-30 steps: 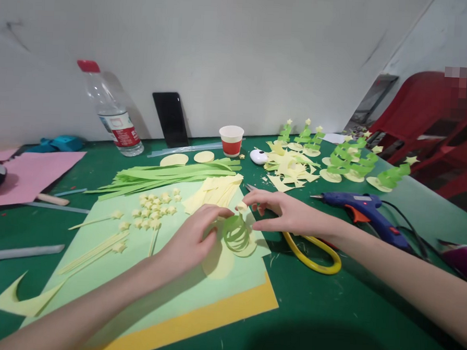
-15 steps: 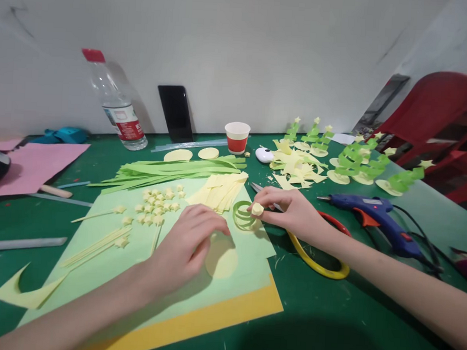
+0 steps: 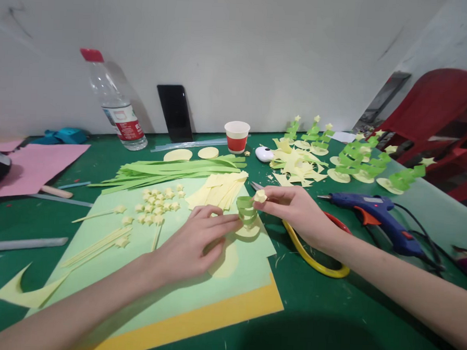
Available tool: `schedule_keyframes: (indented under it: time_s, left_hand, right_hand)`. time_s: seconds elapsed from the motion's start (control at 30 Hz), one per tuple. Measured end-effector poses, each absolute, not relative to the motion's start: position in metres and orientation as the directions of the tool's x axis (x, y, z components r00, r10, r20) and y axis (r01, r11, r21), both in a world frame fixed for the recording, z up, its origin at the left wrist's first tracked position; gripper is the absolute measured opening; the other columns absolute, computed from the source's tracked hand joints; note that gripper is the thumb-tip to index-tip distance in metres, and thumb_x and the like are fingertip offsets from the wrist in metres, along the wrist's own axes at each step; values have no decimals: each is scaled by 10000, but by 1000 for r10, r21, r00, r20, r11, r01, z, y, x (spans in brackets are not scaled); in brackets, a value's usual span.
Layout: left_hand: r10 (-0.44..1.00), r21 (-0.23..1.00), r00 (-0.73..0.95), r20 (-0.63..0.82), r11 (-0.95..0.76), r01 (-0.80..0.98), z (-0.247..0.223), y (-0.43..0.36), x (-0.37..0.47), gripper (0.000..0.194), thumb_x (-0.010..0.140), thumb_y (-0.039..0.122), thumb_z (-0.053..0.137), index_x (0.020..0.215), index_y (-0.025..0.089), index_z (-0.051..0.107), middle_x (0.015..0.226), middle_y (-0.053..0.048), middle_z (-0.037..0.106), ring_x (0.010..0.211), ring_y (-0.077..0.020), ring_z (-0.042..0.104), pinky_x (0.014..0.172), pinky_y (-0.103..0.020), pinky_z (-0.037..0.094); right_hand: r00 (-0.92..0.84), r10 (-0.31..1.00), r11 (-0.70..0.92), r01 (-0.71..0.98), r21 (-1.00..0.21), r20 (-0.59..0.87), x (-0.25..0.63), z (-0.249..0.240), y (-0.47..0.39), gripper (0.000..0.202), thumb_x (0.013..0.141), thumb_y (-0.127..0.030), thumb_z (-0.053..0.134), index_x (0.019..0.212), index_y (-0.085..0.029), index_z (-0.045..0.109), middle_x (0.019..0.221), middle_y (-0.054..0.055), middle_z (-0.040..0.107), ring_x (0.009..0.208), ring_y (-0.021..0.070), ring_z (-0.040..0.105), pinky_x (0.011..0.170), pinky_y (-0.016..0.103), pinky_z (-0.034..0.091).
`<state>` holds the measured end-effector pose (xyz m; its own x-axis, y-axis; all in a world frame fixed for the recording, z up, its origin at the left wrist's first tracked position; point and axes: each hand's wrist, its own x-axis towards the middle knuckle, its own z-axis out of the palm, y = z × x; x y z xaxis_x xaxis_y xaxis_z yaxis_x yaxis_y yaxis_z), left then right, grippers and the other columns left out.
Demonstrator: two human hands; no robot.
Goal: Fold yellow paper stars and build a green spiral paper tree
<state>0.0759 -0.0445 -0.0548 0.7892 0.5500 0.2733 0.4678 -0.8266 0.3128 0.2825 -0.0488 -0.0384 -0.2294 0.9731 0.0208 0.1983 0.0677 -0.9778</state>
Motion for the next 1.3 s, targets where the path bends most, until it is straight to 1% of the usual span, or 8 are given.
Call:
schedule_keyframes:
  time_s: [0.2,0.57,0.77,0.87,0.93,1.03,1.17,1.3]
  left_hand:
    - [466,202,758,457,-884,421,-52,-46,76,144,880,254,470,905,223,608,839,13,710,837,-198,518,736,-339,316]
    - [337,69,703,626,-922,381,-33,-61,72,122,818,115,546,821,234,518,680,79,684,695,-152,515,709,-323,275]
    - [359,133,689,630,-924,359,-32,-57,72,57,855,284,507,805,259,518,702,58,689,721,-182,540,746,-359,296]
    - [443,296,634,634,-896,331,-30,-56,69,267,898,413,357,744,245,495,661,18,639,714,-192,527,746,-378,335]
    - [528,419,577,623,-848,324,-28,-54,68,303,931,318,253,746,244,481,654,4,591,694,-179,509,718,-363,368]
    - [571,465,566,595,-818,338,-21,-52,68,181,897,184,349,855,261,507,748,4,575,726,-164,508,691,-323,403]
    - [448,390,751,484,-879,274,-7,-57,72,285,823,115,475,1023,298,562,1013,12,585,932,-167,490,831,-305,405]
    - [372,482,875,310,-855,193,4,-67,75,318,795,63,486,1038,246,575,1085,7,603,1039,-161,454,907,-265,422]
  right_hand:
    - [-193,978,-62,86,-994,-78,275,-24,-63,161,665,-329,686,660,-178,630,760,8,606,735,140,536,683,270,415]
    - [-263,964,1,-76,-997,21,273,1,-86,115,716,-260,672,605,-239,651,686,-24,600,675,115,535,590,212,413]
    - [-226,972,-83,-87,-993,-61,275,3,-79,137,674,-310,708,591,-218,651,661,-11,585,665,121,501,624,248,378]
    - [-225,963,-185,-146,-972,-149,278,0,-74,217,640,-268,732,495,-182,596,587,-29,520,594,89,415,610,240,333]
    - [-243,948,-248,-167,-954,-204,280,-4,-71,234,646,-278,726,501,-167,580,577,-37,485,566,81,381,590,240,318]
    - [-300,914,-332,-171,-928,-272,279,-13,-67,226,663,-312,706,567,-154,575,595,-41,476,551,73,371,555,233,303]
    - [-407,849,-425,-149,-893,-336,272,-21,-70,263,694,-332,662,570,-136,538,575,-42,452,529,65,344,512,219,267]
    - [-476,796,-471,-102,-876,-373,265,-24,-76,276,747,-325,592,561,-133,526,539,-45,417,506,61,328,502,220,249]
